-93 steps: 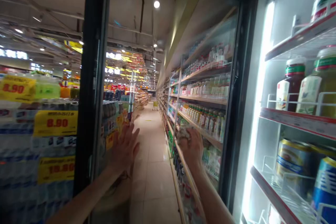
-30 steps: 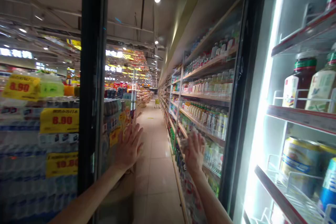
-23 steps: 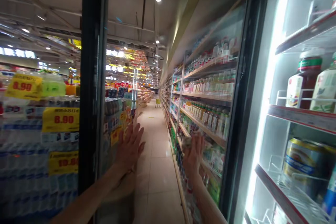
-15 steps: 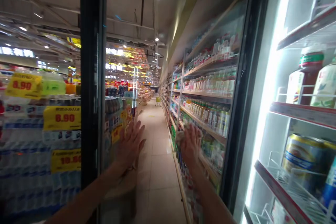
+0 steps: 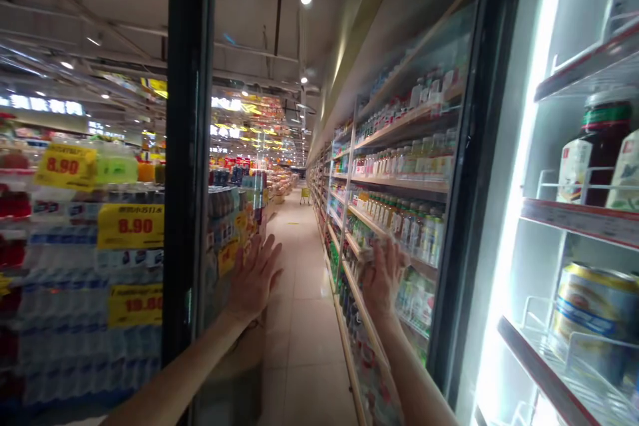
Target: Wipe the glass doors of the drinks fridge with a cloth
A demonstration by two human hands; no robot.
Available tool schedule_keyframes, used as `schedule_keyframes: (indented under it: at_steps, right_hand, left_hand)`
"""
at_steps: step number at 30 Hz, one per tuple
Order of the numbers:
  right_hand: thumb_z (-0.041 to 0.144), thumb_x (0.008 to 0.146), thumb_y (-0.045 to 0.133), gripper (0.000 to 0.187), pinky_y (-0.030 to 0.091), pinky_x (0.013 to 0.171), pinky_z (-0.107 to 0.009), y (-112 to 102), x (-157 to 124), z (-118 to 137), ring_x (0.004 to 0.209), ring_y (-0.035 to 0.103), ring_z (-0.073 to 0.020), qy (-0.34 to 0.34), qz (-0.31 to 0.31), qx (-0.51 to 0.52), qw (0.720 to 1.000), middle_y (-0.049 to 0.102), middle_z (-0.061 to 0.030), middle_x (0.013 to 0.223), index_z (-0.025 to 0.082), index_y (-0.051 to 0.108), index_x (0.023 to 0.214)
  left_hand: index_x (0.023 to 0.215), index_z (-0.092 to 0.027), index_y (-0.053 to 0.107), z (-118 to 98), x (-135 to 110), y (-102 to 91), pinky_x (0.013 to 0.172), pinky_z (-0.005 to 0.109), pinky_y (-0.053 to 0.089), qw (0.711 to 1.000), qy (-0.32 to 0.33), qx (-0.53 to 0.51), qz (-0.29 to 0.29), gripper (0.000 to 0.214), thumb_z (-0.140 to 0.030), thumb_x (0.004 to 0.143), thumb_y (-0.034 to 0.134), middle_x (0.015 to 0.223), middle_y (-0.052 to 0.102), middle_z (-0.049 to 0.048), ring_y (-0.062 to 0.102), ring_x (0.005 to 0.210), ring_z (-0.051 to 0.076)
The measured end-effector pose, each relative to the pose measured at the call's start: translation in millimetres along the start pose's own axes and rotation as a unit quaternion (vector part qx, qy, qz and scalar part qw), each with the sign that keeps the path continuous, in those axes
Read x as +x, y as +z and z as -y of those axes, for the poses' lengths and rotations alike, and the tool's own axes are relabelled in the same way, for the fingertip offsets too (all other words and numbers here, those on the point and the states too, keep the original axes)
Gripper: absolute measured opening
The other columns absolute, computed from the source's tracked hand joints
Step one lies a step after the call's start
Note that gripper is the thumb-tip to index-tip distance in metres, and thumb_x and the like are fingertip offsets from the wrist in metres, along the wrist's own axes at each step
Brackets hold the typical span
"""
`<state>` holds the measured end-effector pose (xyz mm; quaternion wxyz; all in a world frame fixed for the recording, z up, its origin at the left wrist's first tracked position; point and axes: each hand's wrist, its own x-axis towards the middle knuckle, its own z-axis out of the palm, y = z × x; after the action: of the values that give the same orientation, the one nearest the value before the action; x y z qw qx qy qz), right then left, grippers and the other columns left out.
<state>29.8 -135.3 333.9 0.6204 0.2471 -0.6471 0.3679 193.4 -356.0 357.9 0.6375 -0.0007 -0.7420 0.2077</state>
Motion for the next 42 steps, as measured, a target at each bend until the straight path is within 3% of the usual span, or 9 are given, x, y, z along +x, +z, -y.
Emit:
schedule_keyframes:
  at_steps: [4, 10, 17, 22, 25, 27, 33, 39, 42]
  right_hand:
    - [0.022, 0.084, 0.034, 0.05, 0.028, 0.105, -0.056, -2.5, 4.0, -12.9, 0.136, 0.026, -0.0273, 0.15, -0.061, -0.015, 0.987, 0.031, -0.0167, 0.145, 0.013, 0.043, 0.132]
    - [0.018, 0.081, 0.04, 0.049, 0.029, 0.108, -0.05, 1.0, -14.8, 6.1, 0.138, 0.025, -0.0234, -0.15, 0.114, 0.031, 0.982, 0.037, -0.0073, 0.143, 0.024, 0.047, 0.129]
    - [0.021, 0.082, 0.031, 0.051, 0.023, 0.108, -0.056, -17.7, 46.1, -68.1, 0.135, 0.027, -0.0316, 0.2, -0.094, -0.037, 0.975, 0.036, -0.0212, 0.14, 0.006, 0.046, 0.129]
    - [0.017, 0.082, 0.039, 0.049, 0.028, 0.108, -0.052, 2.9, 20.8, 15.5, 0.139, 0.021, -0.0259, -0.059, 0.036, 0.016, 0.997, 0.033, -0.0111, 0.146, 0.018, 0.046, 0.131]
    - [0.014, 0.079, 0.047, 0.05, 0.031, 0.108, -0.048, 7.8, -3.2, 46.7, 0.139, 0.023, -0.0235, -0.251, 0.144, 0.047, 0.956, 0.039, -0.0047, 0.144, 0.027, 0.049, 0.128]
    - [0.014, 0.079, 0.046, 0.051, 0.032, 0.107, -0.047, 4.0, -1.7, 34.0, 0.138, 0.025, -0.0232, -0.253, 0.129, 0.04, 0.958, 0.04, -0.0044, 0.143, 0.028, 0.049, 0.128]
    - [0.019, 0.085, 0.037, 0.05, 0.027, 0.106, -0.058, 1.8, 48.8, -14.3, 0.136, 0.027, -0.0284, 0.065, -0.087, 0.003, 0.994, 0.031, -0.0136, 0.147, 0.018, 0.041, 0.135]
    - [0.016, 0.083, 0.045, 0.053, 0.029, 0.11, -0.048, 16.0, -8.8, 81.4, 0.139, 0.022, -0.0237, -0.228, 0.095, 0.066, 0.967, 0.035, -0.0043, 0.146, 0.027, 0.041, 0.135]
    - [0.014, 0.081, 0.047, 0.054, 0.029, 0.109, -0.046, 19.0, -7.3, 88.2, 0.139, 0.023, -0.0232, -0.265, 0.101, 0.06, 0.957, 0.038, -0.0037, 0.144, 0.027, 0.042, 0.134]
  left_hand:
    - [0.134, -0.019, 0.042, -1.2, 0.1, -0.7, 0.116, 0.046, 0.008, 1.0, 0.0, -0.004, -0.002, 0.046, -0.027, 0.089, 0.043, 0.137, 0.045, 0.0071, 0.013, 0.14, 0.02]
    - [0.134, -0.019, 0.041, 1.2, 1.1, -1.8, 0.116, 0.044, 0.008, 1.0, 0.005, -0.005, -0.011, 0.045, -0.025, 0.089, 0.042, 0.135, 0.048, 0.007, 0.011, 0.14, 0.019]
    - [0.141, -0.019, 0.03, -1.3, 1.1, 0.8, 0.115, 0.044, 0.008, 0.999, -0.004, -0.026, -0.026, 0.053, -0.027, 0.09, 0.043, 0.134, 0.049, 0.0078, 0.014, 0.14, 0.019]
    - [0.143, -0.021, 0.022, 2.9, -0.6, 5.5, 0.115, 0.043, 0.009, 0.999, -0.003, -0.024, -0.029, 0.059, -0.027, 0.089, 0.045, 0.135, 0.047, 0.0073, 0.016, 0.139, 0.018]
    - [0.143, -0.02, 0.025, 5.1, -0.4, 5.5, 0.116, 0.044, 0.009, 1.0, 0.001, -0.019, -0.024, 0.058, -0.027, 0.089, 0.046, 0.135, 0.048, 0.0073, 0.016, 0.139, 0.019]
    - [0.14, -0.02, 0.03, 4.8, 0.3, 4.2, 0.116, 0.044, 0.008, 1.0, 0.0, -0.015, -0.021, 0.054, -0.026, 0.089, 0.045, 0.134, 0.048, 0.0072, 0.015, 0.139, 0.018]
    - [0.13, -0.017, 0.046, 1.2, 1.5, 2.0, 0.116, 0.044, 0.007, 1.0, 0.005, -0.004, -0.019, 0.042, -0.027, 0.089, 0.043, 0.134, 0.049, 0.0074, 0.011, 0.14, 0.02]
    - [0.133, -0.02, 0.042, 2.3, -3.1, 6.4, 0.115, 0.044, 0.01, 1.0, -0.016, -0.018, -0.003, 0.046, -0.031, 0.089, 0.045, 0.136, 0.047, 0.0066, 0.015, 0.14, 0.019]
    - [0.135, -0.02, 0.039, 2.7, -4.9, 7.0, 0.115, 0.044, 0.01, 1.0, -0.014, -0.02, 0.001, 0.048, -0.031, 0.089, 0.045, 0.138, 0.045, 0.0066, 0.016, 0.14, 0.02]
